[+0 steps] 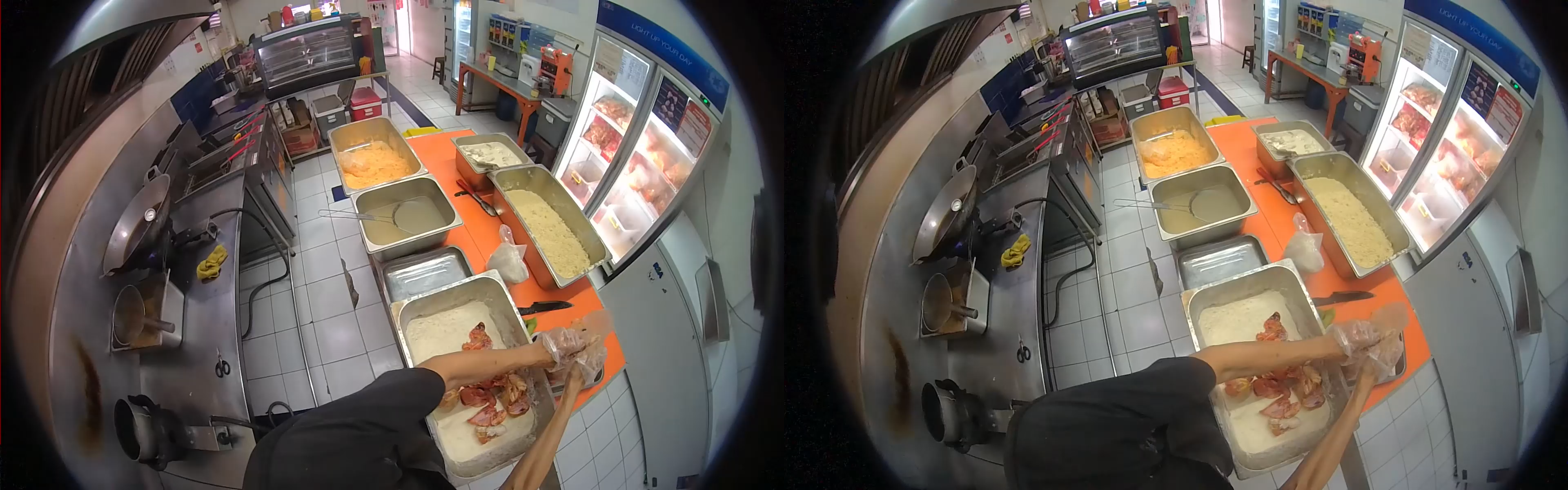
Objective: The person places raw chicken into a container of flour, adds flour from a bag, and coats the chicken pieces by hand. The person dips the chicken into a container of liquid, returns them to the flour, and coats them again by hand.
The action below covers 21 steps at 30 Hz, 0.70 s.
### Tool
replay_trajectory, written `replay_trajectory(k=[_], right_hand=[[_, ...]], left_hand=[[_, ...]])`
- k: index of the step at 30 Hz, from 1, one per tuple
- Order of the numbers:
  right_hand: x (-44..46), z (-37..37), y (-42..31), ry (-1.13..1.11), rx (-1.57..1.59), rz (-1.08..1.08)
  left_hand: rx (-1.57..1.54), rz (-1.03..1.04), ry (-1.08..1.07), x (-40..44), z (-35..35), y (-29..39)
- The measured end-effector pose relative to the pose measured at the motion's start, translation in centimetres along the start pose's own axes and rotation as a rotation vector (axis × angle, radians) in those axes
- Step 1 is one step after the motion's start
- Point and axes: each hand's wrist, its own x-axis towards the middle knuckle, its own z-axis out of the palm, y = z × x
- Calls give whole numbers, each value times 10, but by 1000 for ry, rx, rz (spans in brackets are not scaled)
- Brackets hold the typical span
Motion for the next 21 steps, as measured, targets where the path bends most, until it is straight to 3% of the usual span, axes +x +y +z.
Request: replay_trajectory(k=[6,11,21], right_hand=[[56,-45,-39,101,395,73],[72,-57,-68,160,666,144],[58,-72,-137,243,1286,112]], left_hand=[[370,83,3,-5,14,75],[500,191,-19,16,21,133],[532,184,-68,-80,-63,138]])
